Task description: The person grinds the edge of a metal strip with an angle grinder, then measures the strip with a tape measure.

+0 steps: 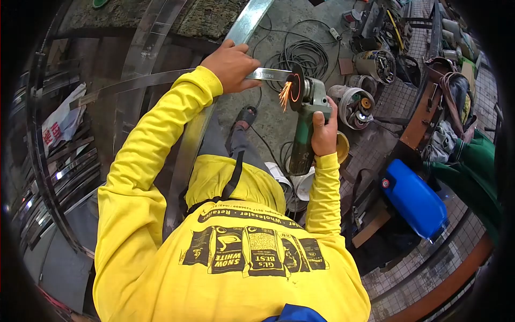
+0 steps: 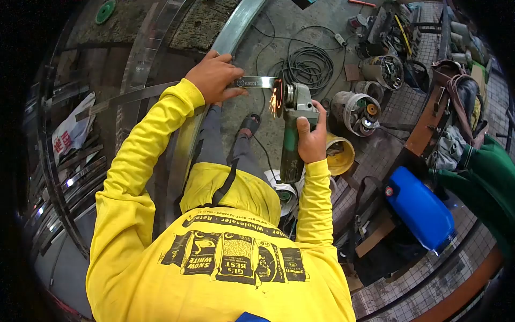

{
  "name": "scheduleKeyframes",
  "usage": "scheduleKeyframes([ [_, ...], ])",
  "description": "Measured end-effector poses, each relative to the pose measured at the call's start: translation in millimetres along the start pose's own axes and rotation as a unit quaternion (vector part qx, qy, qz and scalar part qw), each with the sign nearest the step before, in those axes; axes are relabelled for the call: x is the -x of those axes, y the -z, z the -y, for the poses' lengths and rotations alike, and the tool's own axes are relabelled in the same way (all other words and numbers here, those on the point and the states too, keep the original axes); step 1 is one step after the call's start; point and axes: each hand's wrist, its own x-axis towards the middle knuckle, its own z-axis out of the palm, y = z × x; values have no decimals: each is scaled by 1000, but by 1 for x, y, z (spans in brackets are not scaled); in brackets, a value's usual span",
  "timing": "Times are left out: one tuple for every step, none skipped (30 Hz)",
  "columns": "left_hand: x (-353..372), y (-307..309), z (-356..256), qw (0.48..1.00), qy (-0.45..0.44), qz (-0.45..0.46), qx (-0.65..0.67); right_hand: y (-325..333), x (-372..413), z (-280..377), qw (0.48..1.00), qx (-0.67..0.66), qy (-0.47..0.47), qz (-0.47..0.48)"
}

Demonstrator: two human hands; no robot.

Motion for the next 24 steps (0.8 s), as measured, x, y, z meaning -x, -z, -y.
scheduleKeyframes([
  [0,0,0,1000,-1,1,-1,0,-1,1,1000,5,4,0],
  [-1,-1,0,1000,-2,1,-2,1,2,-2,1000,-3,-1,0],
  [-1,-2,2,1000,0,1,-2,0,5,-5,1000,-11,-5,2],
  [-1,-5,3,1000,-1,-13,-4,0,8,-9,1000,-19,-10,3],
  [-1,-8,3,1000,-2,-26,-5,1,9,-12,1000,-20,-13,5],
  [-1,-8,3,999,-4,-39,-8,1,9,-12,1000,-21,-15,7],
  [-1,-9,2,999,-3,-38,-10,2,9,-12,1000,-22,-17,8],
  [-1,-10,2,999,-3,-36,-13,2,9,-12,999,-26,-19,9],
  [-1,-10,2,999,-3,-35,-16,2,6,-8,999,-29,-20,10],
  [0,-10,2,999,-5,-39,-16,1,3,-5,999,-33,-21,11],
  [0,-10,2,999,-6,-43,-16,1,1,-3,999,-30,-23,16],
  [1,-10,2,999,-8,-46,-15,1,-1,0,999,-26,-25,20],
  [1,-10,1,999,-7,-39,-14,2,-1,1,999,-22,-27,24],
  [1,-9,1,999,-5,-31,-14,2,-1,-1,999,-16,-22,23],
  [0,-6,1,1000,-4,-25,-13,3,0,-3,1000,-9,-18,22],
  [0,-4,1,1000,-1,-15,-11,4,0,-5,1000,-2,-13,20],
  [0,-3,0,1000,1,-6,-9,4,2,-6,1000,-7,-10,17],
  [0,-1,-1,1000,4,3,-8,4,4,-7,1000,-12,-6,15],
  [0,0,-1,1000,5,6,-6,4,5,-7,1000,-17,-4,12],
  [0,2,-2,1000,6,8,-5,4,4,-7,1000,-20,-8,13],
  [0,2,-2,1000,8,11,-5,3,4,-6,1000,-22,-13,13],
  [1,-1,-2,1000,5,-2,-8,3,4,-5,999,-25,-18,13],
  [0,-6,-1,1000,2,-16,-12,3,4,-5,999,-27,-23,14],
  [0,-7,0,999,0,-29,-15,3,1,-5,999,-28,-28,16],
])
